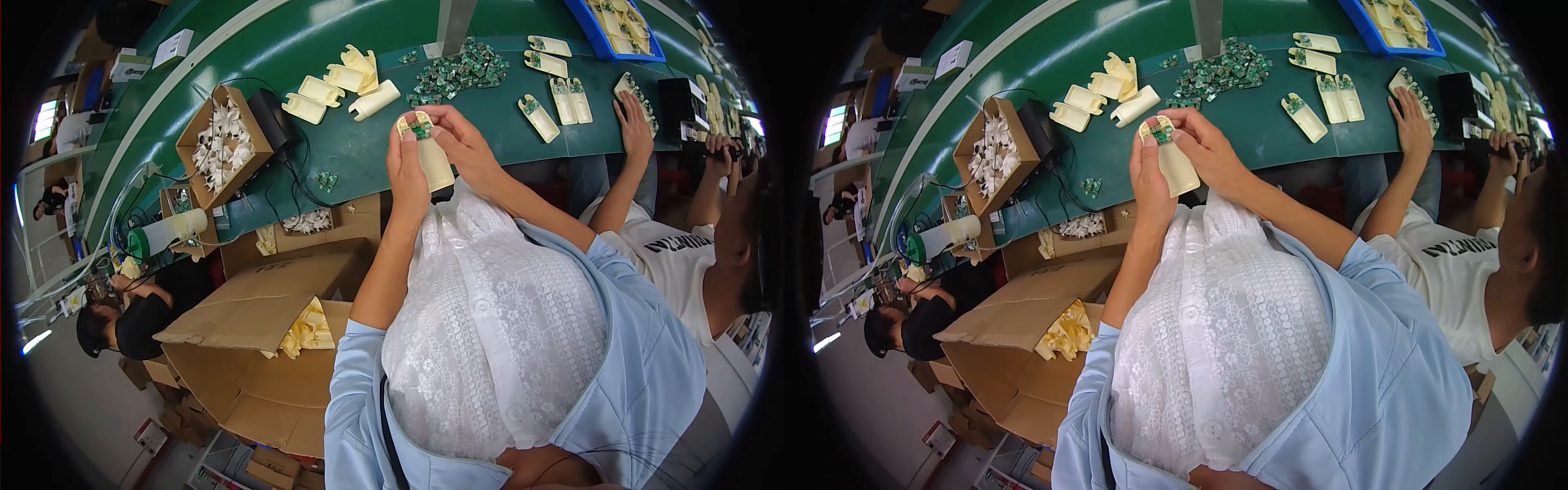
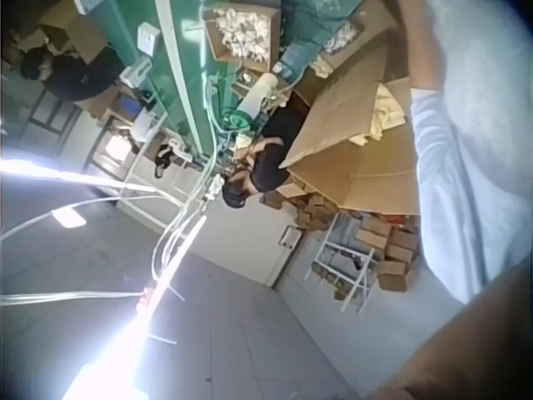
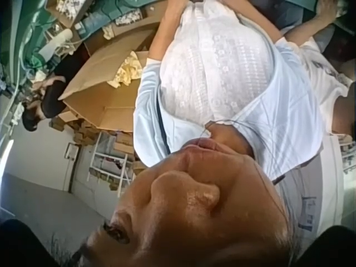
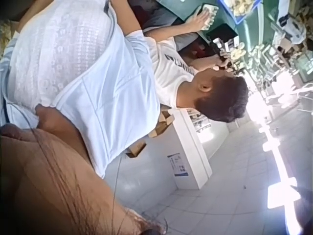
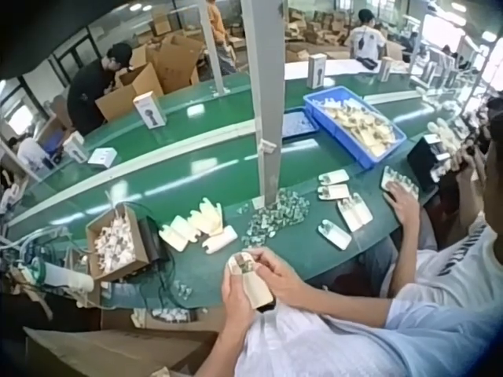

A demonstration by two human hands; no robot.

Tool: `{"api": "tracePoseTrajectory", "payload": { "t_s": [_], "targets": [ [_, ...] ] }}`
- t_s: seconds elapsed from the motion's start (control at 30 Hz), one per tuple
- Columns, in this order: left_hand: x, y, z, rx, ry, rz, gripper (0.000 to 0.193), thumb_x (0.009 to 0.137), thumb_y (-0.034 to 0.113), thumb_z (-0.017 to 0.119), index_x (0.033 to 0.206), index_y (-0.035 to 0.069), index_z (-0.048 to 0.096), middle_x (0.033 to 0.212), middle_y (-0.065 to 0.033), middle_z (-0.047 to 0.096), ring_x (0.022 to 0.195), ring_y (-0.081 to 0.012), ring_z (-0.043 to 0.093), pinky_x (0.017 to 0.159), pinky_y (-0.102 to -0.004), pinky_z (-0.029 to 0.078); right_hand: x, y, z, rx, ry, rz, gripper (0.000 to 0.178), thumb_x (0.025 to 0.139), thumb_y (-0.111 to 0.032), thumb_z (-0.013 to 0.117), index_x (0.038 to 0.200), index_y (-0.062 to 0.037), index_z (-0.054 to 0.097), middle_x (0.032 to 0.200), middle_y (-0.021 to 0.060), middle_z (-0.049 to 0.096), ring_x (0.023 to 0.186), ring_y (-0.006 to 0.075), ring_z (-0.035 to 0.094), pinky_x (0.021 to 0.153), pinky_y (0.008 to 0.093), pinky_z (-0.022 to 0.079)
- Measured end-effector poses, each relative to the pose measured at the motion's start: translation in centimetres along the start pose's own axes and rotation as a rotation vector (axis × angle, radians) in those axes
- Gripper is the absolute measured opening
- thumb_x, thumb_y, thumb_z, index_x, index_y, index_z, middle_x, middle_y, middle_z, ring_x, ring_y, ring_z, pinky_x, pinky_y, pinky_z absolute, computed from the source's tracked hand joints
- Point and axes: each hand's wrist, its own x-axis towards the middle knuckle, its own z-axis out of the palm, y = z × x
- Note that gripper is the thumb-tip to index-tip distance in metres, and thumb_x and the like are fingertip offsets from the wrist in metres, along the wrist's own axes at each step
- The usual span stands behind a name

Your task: The person assembles small electronic components by hand, combining green parts with white casings from boxes at a production workstation.

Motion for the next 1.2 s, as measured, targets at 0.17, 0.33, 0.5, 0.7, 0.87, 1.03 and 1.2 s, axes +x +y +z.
{"api": "tracePoseTrajectory", "payload": {
  "t_s": [0.17, 0.33, 0.5, 0.7, 0.87, 1.03, 1.2],
  "targets": [
    [0.1, 1.1, 0.5, -0.168, 0.032, -0.091, 0.034, 0.1, 0.024, 0.038, 0.127, 0.004, 0.045, 0.109, -0.0067, 0.057, 0.094, -0.0135, 0.059, 0.077, -0.0263, 0.05, 0.2, -1.6, 0.3, 0.175, 0.039, 0.24, 0.03, 0.097, -0.008, 0.041, 0.126, -0.0034, 0.047, 0.114, 0.0032, 0.058, 0.096, 0.0076, 0.055, 0.082, 0.0219, 0.046],
    [0.3, 0.6, 0.7, -0.173, 0.017, -0.07, 0.034, 0.1, 0.024, 0.037, 0.127, 0.004, 0.045, 0.109, -0.0066, 0.057, 0.094, -0.0134, 0.059, 0.077, -0.0262, 0.05, 0.1, -0.4, 0.2, 0.073, 0.063, 0.074, 0.029, 0.098, -0.011, 0.042, 0.125, -0.0034, 0.048, 0.113, 0.0034, 0.058, 0.094, 0.0073, 0.055, 0.082, 0.022, 0.046],
    [0.3, 0.1, 1.2, 0.011, 0.058, 0.0, 0.035, 0.1, 0.024, 0.036, 0.126, 0.003, 0.047, 0.11, -0.0057, 0.056, 0.096, -0.0119, 0.055, 0.082, -0.0254, 0.046, 0.4, 0.3, 0.2, -0.074, 0.131, -0.008, 0.028, 0.096, -0.008, 0.041, 0.122, -0.0025, 0.05, 0.109, 0.0045, 0.061, 0.094, 0.0081, 0.057, 0.081, 0.0244, 0.047],
    [1.6, -3.1, 0.4, -0.136, 0.106, -0.064, 0.034, 0.1, 0.023, 0.037, 0.124, 0.001, 0.048, 0.111, -0.0061, 0.056, 0.099, -0.0121, 0.054, 0.085, -0.0261, 0.044, 0.7, 2.2, -1.8, -0.326, 0.101, 0.023, 0.037, 0.09, -0.011, 0.051, 0.125, -0.0006, 0.046, 0.114, 0.0126, 0.057, 0.101, 0.0209, 0.055, 0.088, 0.0327, 0.045],
    [4.0, -6.2, 0.1, -0.098, 0.093, -0.106, 0.033, 0.097, 0.017, 0.042, 0.127, 0.001, 0.045, 0.117, -0.0096, 0.056, 0.104, -0.0177, 0.054, 0.09, -0.0304, 0.044, 0.2, 4.4, -2.8, -0.859, 0.177, -0.181, 0.058, 0.078, -0.016, 0.062, 0.129, 0.0012, 0.041, 0.122, 0.0209, 0.05, 0.112, 0.0367, 0.047, 0.097, 0.0423, 0.038],
    [7.8, -9.3, -4.0, 1.061, 0.068, 0.481, 0.039, 0.092, 0.011, 0.047, 0.13, 0.002, 0.043, 0.127, -0.0161, 0.051, 0.115, -0.0296, 0.049, 0.098, -0.0395, 0.038, 0.6, 7.2, -7.7, -0.982, 0.275, -0.065, 0.067, 0.072, -0.016, 0.066, 0.131, 0.0017, 0.038, 0.122, 0.0214, 0.05, 0.115, 0.0393, 0.044, 0.098, 0.0449, 0.036],
    [10.6, -7.5, -6.2, 1.338, -0.003, 0.432, 0.04, 0.089, 0.011, 0.049, 0.129, 0.005, 0.046, 0.133, -0.0145, 0.046, 0.116, -0.0338, 0.045, 0.098, -0.0462, 0.035, -0.5, 9.0, -15.1, -1.343, 0.344, -0.1, 0.067, 0.071, -0.014, 0.066, 0.131, -0.0001, 0.04, 0.12, 0.0204, 0.051, 0.116, 0.0382, 0.043, 0.097, 0.0449, 0.037]
  ]
}}
